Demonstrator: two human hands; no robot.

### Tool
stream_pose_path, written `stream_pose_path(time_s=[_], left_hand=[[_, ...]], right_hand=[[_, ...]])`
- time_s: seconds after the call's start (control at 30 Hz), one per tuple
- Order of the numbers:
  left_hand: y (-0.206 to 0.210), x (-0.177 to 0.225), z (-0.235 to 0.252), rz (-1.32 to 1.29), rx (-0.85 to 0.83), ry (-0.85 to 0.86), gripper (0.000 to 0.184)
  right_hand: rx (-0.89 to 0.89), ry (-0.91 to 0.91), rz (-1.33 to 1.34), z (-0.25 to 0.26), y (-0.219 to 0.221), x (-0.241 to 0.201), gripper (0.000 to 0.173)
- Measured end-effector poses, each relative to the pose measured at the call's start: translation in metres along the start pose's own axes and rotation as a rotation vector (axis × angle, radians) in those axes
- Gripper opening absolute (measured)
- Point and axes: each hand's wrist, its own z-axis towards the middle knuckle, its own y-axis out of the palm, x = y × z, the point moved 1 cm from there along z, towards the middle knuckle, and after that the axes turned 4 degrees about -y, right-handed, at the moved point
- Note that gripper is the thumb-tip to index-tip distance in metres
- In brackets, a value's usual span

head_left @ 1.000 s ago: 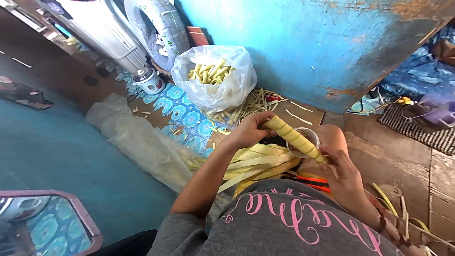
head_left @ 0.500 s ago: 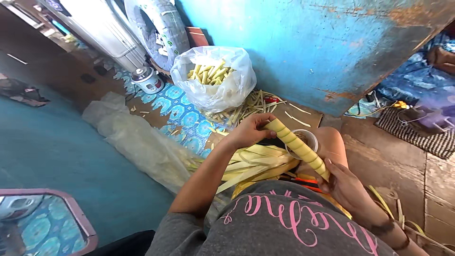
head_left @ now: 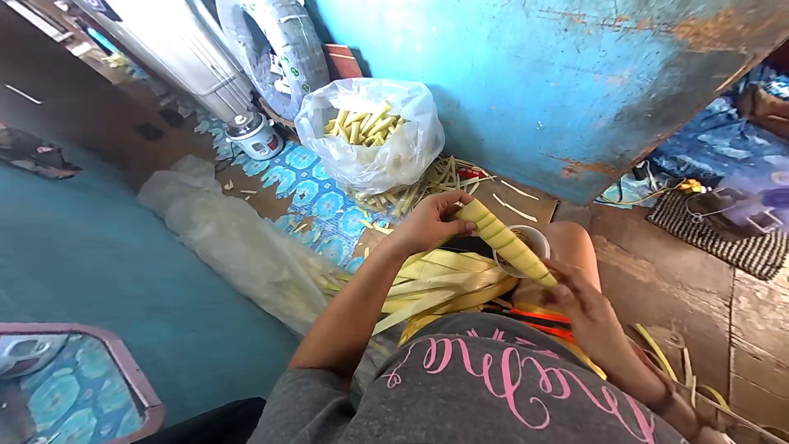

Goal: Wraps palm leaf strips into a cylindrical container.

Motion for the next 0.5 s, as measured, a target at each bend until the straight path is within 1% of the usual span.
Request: stream_pose_path(time_s=[0.03, 0.07, 0.1, 0.13, 0.17, 0.2, 0.23, 0.27, 0.3, 0.33, 0.37, 0.4, 0.43, 0.47, 0.5], left_hand=[[-0.001, 0.0, -0.001, -0.004, -0.009, 0.008, 0.029], [-0.001, -0.001, -0.002, -0.013, -0.019, 0.006, 0.027], [0.0, 0.0, -0.002, -0.022, -0.024, 0.001, 0.025], [0.001, 0.0, -0.001, -0.03, -0.018, -0.004, 0.024], [0.001, -0.001, 0.0, -0.037, -0.003, -0.014, 0.022], [0.001, -0.002, 0.0, -0.043, 0.016, -0.023, 0.022], [0.0, -0.003, 0.0, -0.045, 0.028, -0.026, 0.023], [0.0, -0.004, 0.0, -0.05, 0.03, -0.019, 0.025], [0.001, -0.004, 0.001, -0.057, 0.025, -0.007, 0.028], [0.0, -0.004, 0.001, -0.062, 0.02, 0.004, 0.029], [0.0, -0.004, 0.0, -0.07, 0.015, 0.002, 0.027], [0.001, -0.004, 0.0, -0.079, 0.017, -0.006, 0.025], [0.002, -0.003, 0.001, -0.089, 0.027, -0.01, 0.023], [0.002, -0.004, 0.002, -0.097, 0.043, -0.01, 0.021], [0.002, -0.006, 0.002, -0.102, 0.057, -0.012, 0.02]], right_hand=[[-0.021, 0.242, 0.31, 0.001, 0.001, -0.006, 0.035], [-0.025, 0.417, 0.517, 0.002, 0.002, -0.009, 0.041], [-0.013, 0.465, 0.551, 0.002, 0.003, -0.011, 0.044], [-0.001, 0.375, 0.421, 0.002, 0.003, -0.01, 0.038], [0.007, 0.179, 0.17, -0.001, 0.003, -0.007, 0.034], [0.014, -0.043, -0.111, -0.002, 0.003, -0.001, 0.044], [0.026, -0.196, -0.284, -0.001, 0.003, 0.002, 0.053], [0.016, -0.214, -0.288, -0.001, 0.002, 0.003, 0.052], [-0.015, -0.08, -0.106, -0.001, 0.001, 0.001, 0.045], [-0.04, 0.141, 0.195, 0.0, 0.002, -0.004, 0.038], [-0.044, 0.336, 0.431, 0.001, 0.003, -0.009, 0.039], [-0.032, 0.4, 0.491, 0.001, 0.004, -0.013, 0.041], [-0.017, 0.314, 0.369, 0.001, 0.003, -0.014, 0.037], [-0.008, 0.104, 0.097, 0.0, 0.002, -0.012, 0.034], [0.01, -0.127, -0.221, 0.0, 0.001, -0.008, 0.042]])
